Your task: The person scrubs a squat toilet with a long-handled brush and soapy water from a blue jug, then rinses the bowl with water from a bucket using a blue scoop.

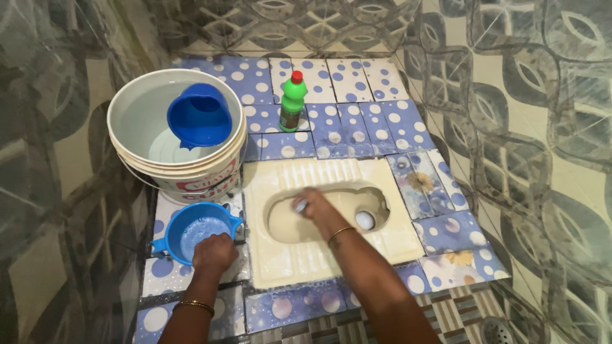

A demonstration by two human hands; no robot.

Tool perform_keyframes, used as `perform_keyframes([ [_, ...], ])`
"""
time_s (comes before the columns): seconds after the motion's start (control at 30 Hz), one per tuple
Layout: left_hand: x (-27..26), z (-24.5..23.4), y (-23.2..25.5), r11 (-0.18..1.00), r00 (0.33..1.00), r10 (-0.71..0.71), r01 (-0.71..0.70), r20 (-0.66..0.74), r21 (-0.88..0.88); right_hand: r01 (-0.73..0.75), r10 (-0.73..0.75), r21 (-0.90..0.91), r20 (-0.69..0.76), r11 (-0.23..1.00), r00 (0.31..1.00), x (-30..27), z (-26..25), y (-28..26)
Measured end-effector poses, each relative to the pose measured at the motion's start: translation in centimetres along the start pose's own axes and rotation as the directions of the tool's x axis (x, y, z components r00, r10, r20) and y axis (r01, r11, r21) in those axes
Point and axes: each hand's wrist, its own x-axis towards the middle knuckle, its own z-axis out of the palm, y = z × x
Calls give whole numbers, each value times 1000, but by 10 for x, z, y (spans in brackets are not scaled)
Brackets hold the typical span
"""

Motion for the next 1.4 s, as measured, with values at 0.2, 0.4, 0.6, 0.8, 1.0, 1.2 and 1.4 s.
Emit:
perform_keyframes([
  [0.2,1,-3,0,1000,998,-1,1,61,-15,8,-23,294,46,956,999,-16,-25,-38],
  [0.4,-3,-5,1,999,999,24,-23,22,-37,201,-211,-65,-254,977,944,-14,-4,-61],
  [0.6,-3,-10,2,999,998,28,-25,56,-46,-246,279,-208,146,946,949,1,4,-19],
  [0.8,-1,-5,2,999,998,28,-25,59,-49,146,-144,-18,-336,989,931,-54,-37,-97],
  [1.0,2,1,0,999,999,20,-18,48,-49,-402,410,-129,44,907,911,-9,4,-16],
  [1.2,1,-3,2,998,999,26,-24,39,-61,-78,79,-19,36,997,996,-66,-33,-79],
  [1.4,-4,-8,3,997,999,37,-35,23,-74,294,-318,-120,-357,948,878,-74,-37,-117],
])
